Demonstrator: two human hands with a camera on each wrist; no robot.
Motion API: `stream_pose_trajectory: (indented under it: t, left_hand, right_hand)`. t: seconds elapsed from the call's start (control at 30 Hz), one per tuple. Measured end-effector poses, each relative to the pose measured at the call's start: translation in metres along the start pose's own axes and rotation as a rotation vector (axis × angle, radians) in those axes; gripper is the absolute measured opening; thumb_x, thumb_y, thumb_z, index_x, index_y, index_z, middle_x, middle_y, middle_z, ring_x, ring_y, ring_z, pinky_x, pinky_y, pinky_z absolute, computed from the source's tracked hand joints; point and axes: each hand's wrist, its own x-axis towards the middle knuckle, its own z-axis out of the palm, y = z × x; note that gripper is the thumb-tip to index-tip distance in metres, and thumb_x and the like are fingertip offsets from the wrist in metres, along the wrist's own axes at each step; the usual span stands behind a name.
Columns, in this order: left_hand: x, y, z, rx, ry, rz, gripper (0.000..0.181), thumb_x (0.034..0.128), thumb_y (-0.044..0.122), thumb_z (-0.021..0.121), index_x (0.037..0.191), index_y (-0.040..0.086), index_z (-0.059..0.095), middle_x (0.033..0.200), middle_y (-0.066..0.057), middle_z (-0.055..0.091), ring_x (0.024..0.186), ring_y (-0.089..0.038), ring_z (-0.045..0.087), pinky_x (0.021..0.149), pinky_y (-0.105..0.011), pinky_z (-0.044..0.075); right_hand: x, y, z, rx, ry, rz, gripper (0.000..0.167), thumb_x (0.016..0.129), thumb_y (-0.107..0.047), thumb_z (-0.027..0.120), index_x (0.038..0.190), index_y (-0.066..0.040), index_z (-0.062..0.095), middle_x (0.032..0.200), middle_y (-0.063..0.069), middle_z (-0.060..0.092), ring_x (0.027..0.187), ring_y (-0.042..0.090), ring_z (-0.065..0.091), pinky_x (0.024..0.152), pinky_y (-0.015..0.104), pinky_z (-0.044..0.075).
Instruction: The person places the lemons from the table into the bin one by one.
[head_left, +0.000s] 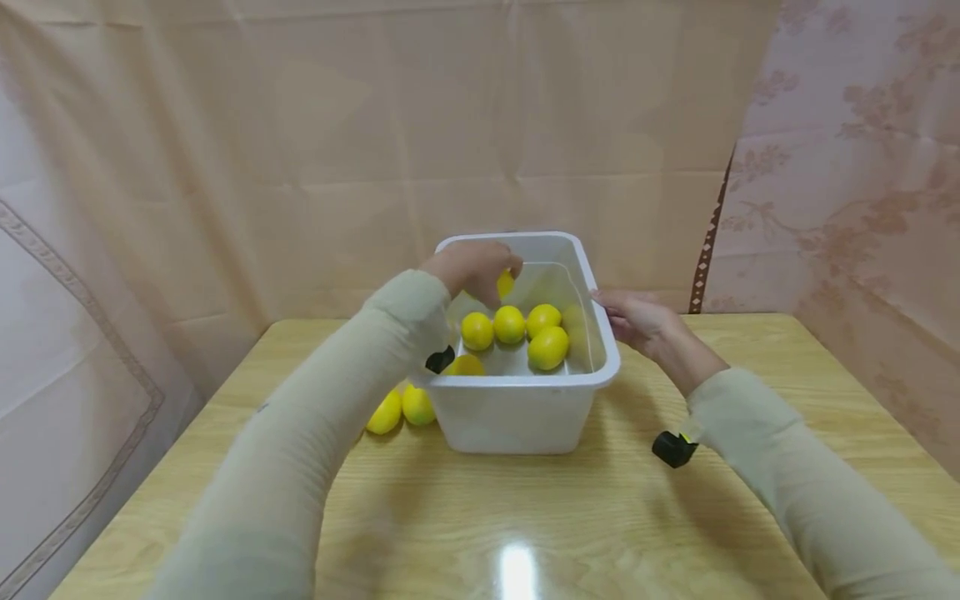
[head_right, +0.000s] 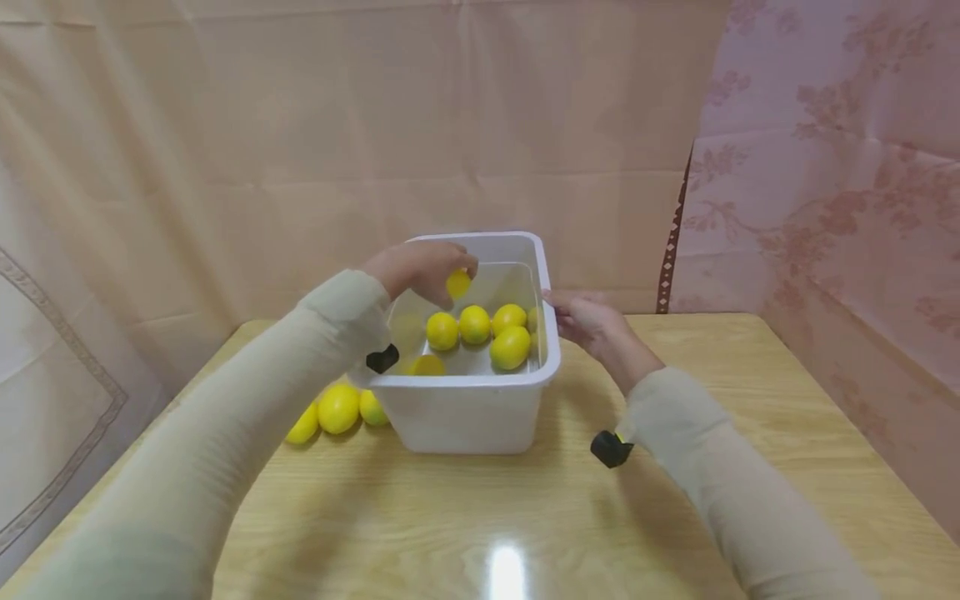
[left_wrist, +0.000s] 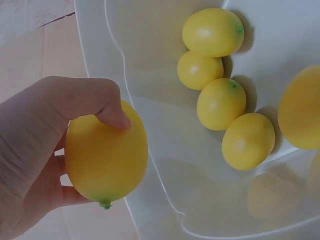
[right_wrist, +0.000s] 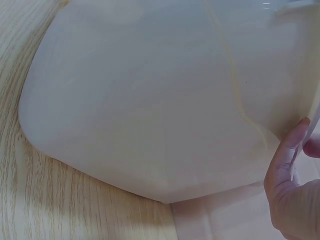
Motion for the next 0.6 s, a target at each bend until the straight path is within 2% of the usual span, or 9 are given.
stream_pose_trajectory:
  t: [0.17, 0.37, 0.47, 0.6]
  left_hand:
    - [0.000, -0.001, 0.006, -0.010, -0.007, -0.002, 0.053, 0.0758, 0.025, 0.070, 0.126, 0.018, 0.055, 0.111, -0.002, 0.056, 0.098, -0.020, 0.050, 0.081, -0.034, 0.046]
    - [0.000, 0.000, 0.011, -0.065, -0.047, 0.020, 0.052, 0.0755, 0.019, 0.071, 0.124, 0.013, 0.054, 0.116, -0.006, 0.058, 0.102, -0.022, 0.050, 0.092, -0.036, 0.045]
    - [-0.001, 0.000, 0.013, -0.085, -0.062, 0.002, 0.050, 0.0759, 0.018, 0.070, 0.123, 0.014, 0.054, 0.119, -0.006, 0.057, 0.103, -0.023, 0.051, 0.094, -0.037, 0.046]
    - [-0.002, 0.002, 0.016, -0.112, -0.084, -0.020, 0.047, 0.0766, 0.018, 0.070, 0.121, 0.018, 0.053, 0.116, -0.003, 0.056, 0.101, -0.022, 0.051, 0.090, -0.036, 0.048]
  right_hand:
    - [-0.001, 0.002, 0.000, 0.011, 0.000, 0.000, 0.018, 0.092, -0.021, 0.063, 0.075, -0.021, 0.068, 0.077, -0.010, 0.068, 0.075, 0.002, 0.065, 0.072, 0.015, 0.056]
    - [-0.002, 0.001, -0.001, 0.021, 0.003, -0.009, 0.018, 0.092, -0.019, 0.062, 0.075, -0.020, 0.068, 0.077, -0.009, 0.067, 0.076, 0.002, 0.065, 0.073, 0.015, 0.056]
    - [-0.003, 0.001, 0.000, 0.034, 0.002, -0.006, 0.020, 0.092, -0.017, 0.062, 0.074, -0.020, 0.068, 0.076, -0.009, 0.068, 0.074, 0.002, 0.065, 0.072, 0.016, 0.056]
    - [-0.004, 0.002, 0.001, 0.048, 0.000, 0.000, 0.022, 0.093, -0.016, 0.061, 0.072, -0.019, 0.069, 0.074, -0.008, 0.068, 0.072, 0.002, 0.066, 0.071, 0.016, 0.057]
